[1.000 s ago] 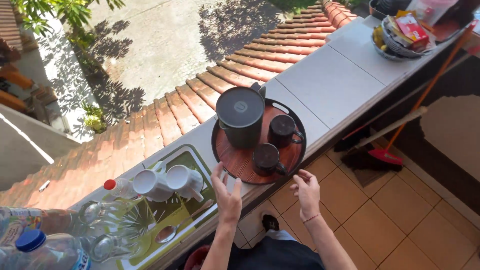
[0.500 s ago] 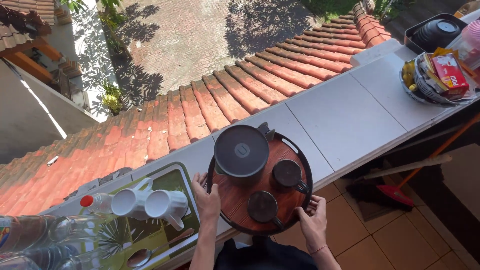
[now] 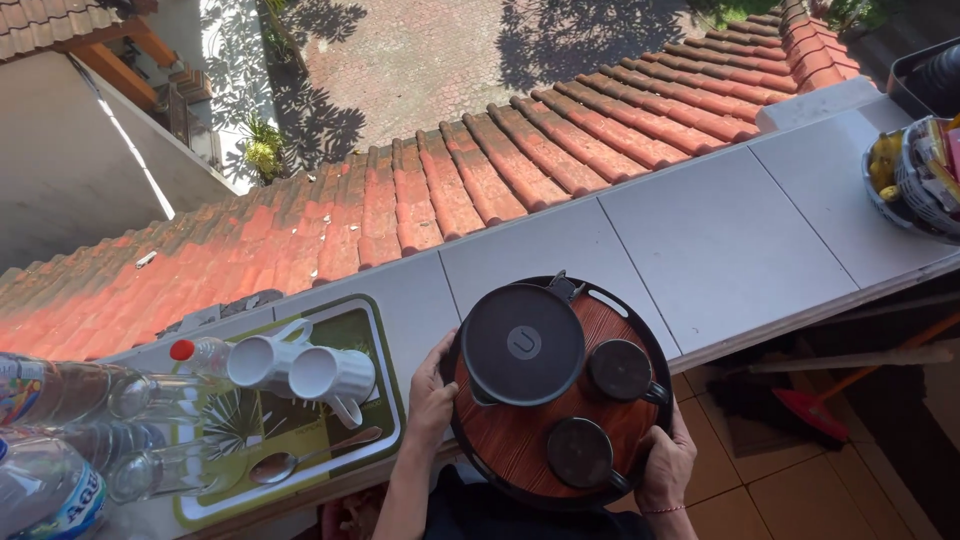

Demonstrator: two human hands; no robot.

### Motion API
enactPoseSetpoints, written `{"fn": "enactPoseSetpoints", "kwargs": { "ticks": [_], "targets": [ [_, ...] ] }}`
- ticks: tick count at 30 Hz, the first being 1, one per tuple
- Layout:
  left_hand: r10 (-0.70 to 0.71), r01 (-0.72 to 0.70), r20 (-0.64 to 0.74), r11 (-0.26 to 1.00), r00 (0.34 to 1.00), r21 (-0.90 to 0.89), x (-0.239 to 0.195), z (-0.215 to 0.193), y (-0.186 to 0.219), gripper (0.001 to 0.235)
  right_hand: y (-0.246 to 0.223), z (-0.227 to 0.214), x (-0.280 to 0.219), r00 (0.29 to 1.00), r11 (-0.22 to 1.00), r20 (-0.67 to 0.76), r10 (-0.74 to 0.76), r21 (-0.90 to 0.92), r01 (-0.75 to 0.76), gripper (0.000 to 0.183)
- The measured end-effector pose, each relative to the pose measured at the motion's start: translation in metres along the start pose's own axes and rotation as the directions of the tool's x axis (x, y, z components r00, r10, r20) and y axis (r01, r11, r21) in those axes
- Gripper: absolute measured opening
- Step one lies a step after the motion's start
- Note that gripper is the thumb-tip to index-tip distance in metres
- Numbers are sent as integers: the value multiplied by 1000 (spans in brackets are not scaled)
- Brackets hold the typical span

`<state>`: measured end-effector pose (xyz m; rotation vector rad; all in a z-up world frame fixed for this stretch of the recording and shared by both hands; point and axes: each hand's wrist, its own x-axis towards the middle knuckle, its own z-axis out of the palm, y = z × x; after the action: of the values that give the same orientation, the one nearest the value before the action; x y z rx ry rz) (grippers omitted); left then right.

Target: The person empties a trash can by tying off a full trash bag and setting it aside, then places a beverage tray on a nightstand. The person then tidies a desk drawer by organizing its contents, and wipes down a desk surface with a cloth.

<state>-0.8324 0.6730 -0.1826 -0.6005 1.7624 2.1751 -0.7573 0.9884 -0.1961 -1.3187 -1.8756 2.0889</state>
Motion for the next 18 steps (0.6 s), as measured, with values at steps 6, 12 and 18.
{"fn": "enactPoseSetpoints", "kwargs": {
  "ticks": [6,12,18],
  "targets": [
    [-115,107,-49,984,992,-141,-39,9,29,90,-17,-20,9,997,1000,77,18,-20,-17,69],
    [-195,169,-77,950,978,-263,-73,13,47,84,-47,-25,23,986,990,163,20,-141,3,74],
    [-67,48,-58,956,996,-289,-123,0,40,79,-76,-2,17,961,964,262,-87,-221,148,70]
  ]
}}
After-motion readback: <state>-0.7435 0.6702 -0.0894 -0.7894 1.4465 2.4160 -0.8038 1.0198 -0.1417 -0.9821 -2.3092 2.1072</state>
